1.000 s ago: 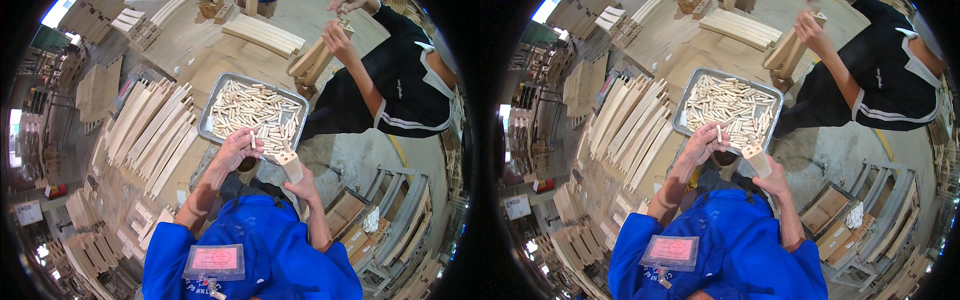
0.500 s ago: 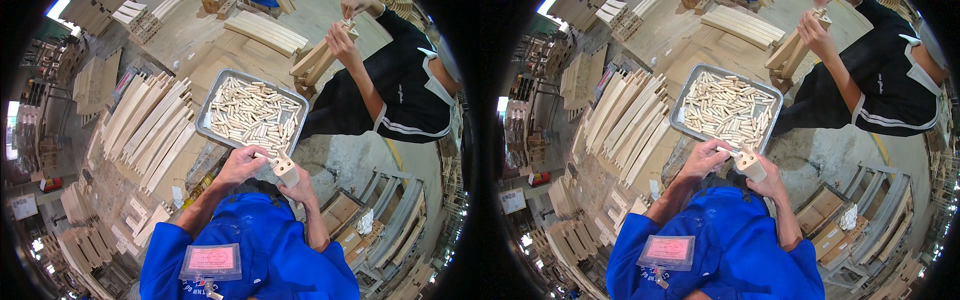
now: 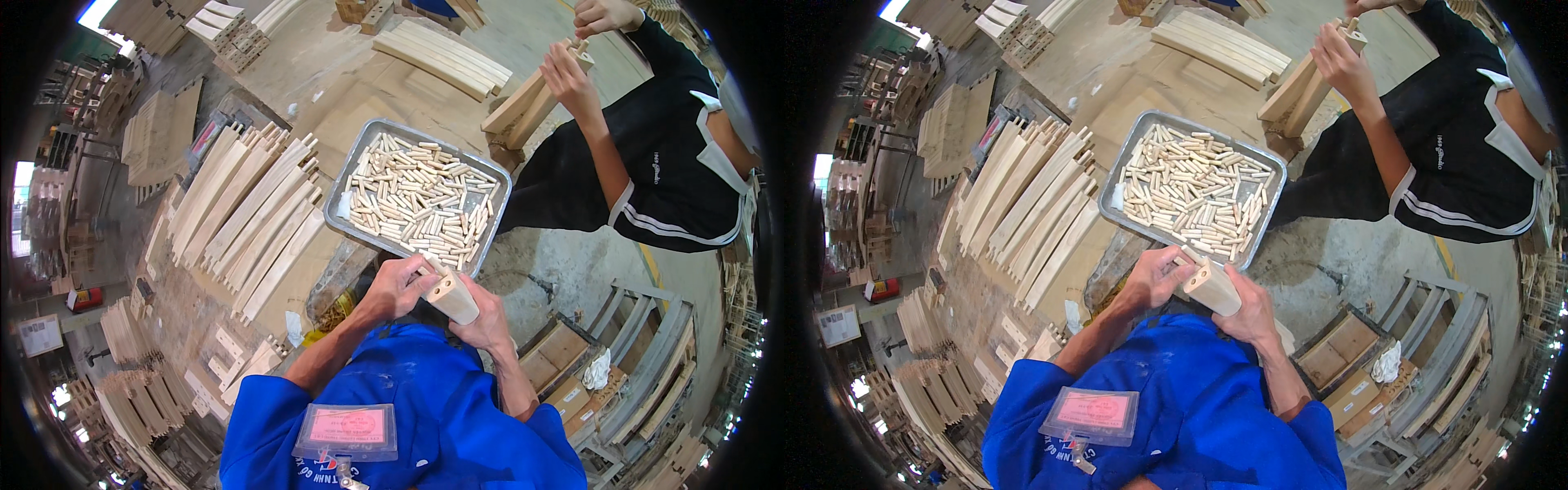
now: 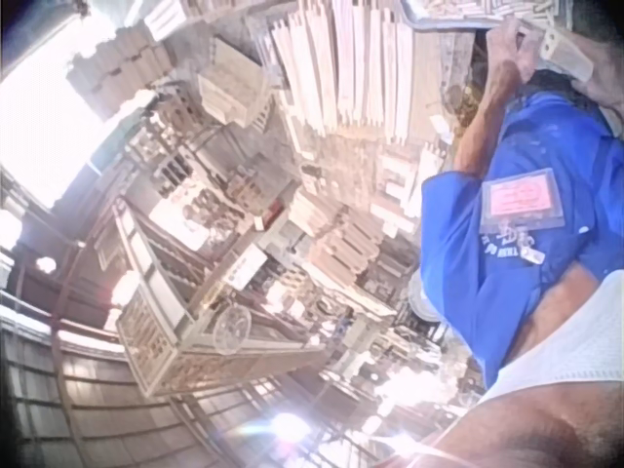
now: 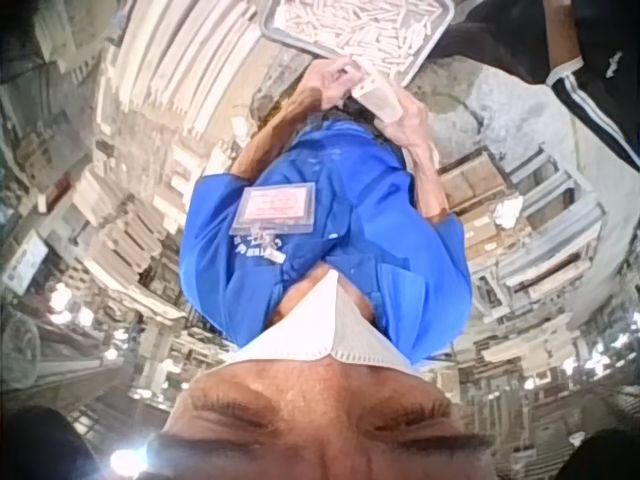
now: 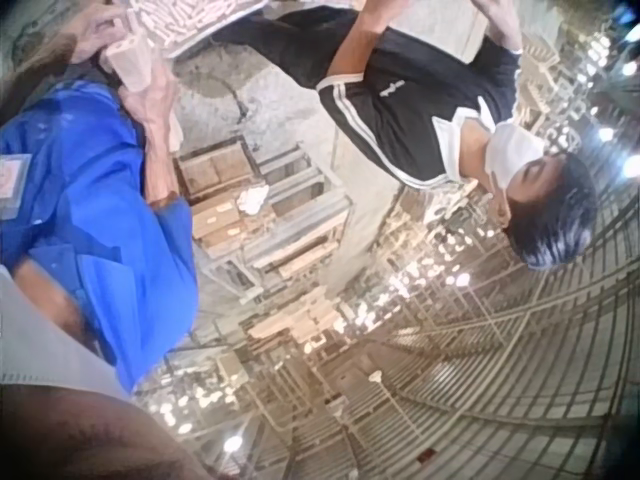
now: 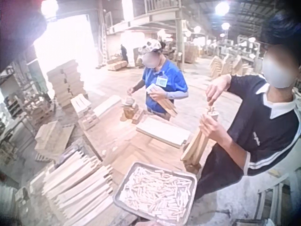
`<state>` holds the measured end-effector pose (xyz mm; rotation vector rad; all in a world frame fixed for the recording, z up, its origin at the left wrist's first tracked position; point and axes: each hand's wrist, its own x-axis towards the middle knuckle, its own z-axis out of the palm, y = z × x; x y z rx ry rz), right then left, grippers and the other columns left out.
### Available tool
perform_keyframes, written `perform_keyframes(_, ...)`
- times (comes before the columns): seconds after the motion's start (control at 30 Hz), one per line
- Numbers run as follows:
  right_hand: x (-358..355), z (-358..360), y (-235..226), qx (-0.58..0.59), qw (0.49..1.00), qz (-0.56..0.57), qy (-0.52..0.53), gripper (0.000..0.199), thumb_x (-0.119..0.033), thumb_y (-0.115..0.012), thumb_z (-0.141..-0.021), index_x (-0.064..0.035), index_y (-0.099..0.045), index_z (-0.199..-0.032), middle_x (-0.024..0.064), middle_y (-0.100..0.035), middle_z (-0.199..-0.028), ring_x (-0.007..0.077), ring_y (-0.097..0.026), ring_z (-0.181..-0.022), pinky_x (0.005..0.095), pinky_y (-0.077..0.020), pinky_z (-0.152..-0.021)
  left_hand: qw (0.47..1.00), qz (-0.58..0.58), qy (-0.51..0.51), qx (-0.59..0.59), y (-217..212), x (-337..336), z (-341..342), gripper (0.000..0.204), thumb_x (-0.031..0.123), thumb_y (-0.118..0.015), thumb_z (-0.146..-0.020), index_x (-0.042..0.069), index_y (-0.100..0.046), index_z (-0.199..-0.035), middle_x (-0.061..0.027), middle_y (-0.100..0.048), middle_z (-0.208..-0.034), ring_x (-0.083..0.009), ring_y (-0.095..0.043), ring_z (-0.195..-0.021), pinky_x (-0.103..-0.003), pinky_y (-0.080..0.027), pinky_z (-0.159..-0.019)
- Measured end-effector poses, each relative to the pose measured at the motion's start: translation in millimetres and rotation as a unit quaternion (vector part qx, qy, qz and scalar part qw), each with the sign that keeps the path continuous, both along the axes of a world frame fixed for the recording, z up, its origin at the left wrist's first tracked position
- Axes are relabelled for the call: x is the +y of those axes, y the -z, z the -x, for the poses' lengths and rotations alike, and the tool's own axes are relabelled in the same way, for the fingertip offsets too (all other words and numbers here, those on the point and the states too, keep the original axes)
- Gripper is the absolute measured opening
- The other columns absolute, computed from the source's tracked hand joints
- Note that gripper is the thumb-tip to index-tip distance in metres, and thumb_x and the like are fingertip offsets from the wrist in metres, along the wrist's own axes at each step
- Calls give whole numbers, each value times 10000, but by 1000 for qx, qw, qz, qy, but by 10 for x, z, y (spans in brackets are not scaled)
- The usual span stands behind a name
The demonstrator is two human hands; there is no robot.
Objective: The person inserts small cylindrical wooden dowels into pre-drilled holes in rectangular wooden pieces. They repeatedly pick dowels from a metal tray, insert them into the holes, and place the completed pieces onto a stack. A coworker performs a similar task nearby.
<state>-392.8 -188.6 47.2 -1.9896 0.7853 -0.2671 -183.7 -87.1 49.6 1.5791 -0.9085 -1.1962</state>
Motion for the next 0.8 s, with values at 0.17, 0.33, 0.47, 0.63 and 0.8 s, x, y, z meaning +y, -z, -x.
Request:
perform_keyframes(0.17, -32, -115, -32, 18, 997, -74, 22, 713, -79, -780, -648, -5, -605, -1336, 207, -726, -1095, 364, -731, -989, 400, -574, -869, 983, -18, 60, 175, 237, -138, -271, 271, 249, -688, -987, 16, -708, -1124, 9, -705, -934, -145, -635, -853, -339, -530, -777)
perform_keyframes(0.33, -159, -60, 110, -4, 981, -172, 92, 653, -90, -743, -694, -42, -629, -1334, 155, -743, -1120, 220, -721, -1022, 335, -548, -890, 966, 61, -92, -232, 1065, -797, -736, 246, 235, -687, -948, 50, -715, -1108, -115, -690, -959, -278, -675, -847, -420, -538, -758)
perform_keyframes(0.47, -204, 63, 72, 25, 975, -185, 120, 666, -100, -745, -692, -80, -634, -1348, 138, -749, -1128, 195, -715, -1033, 326, -542, -898, 905, 1, -7, -425, 1290, -1123, -804, 194, 218, -644, -938, 109, -702, -1088, -139, -638, -1044, -344, -675, -899, -451, -541, -767)
perform_keyframes(0.63, -172, 135, 97, 24, 981, -143, 127, 692, -106, -749, -677, -82, -624, -1357, 168, -741, -1133, 262, -736, -1032, 362, -558, -891, 957, 17, -38, -286, 1132, -1082, -775, 116, 173, -611, -970, 66, -648, -995, -115, -619, -871, -261, -651, -749, -402, -529, -678)
perform_keyframes(0.8, -125, 197, 183, 9, 988, -102, 119, 733, -91, -761, -665, -78, -598, -1379, 200, -728, -1134, 315, -730, -1051, 390, -562, -894, 942, 30, -75, 325, 412, -663, -470, 92, 80, -658, -974, -1, -641, -1012, 1, -593, -801, -104, -577, -695, -283, -468, -582)
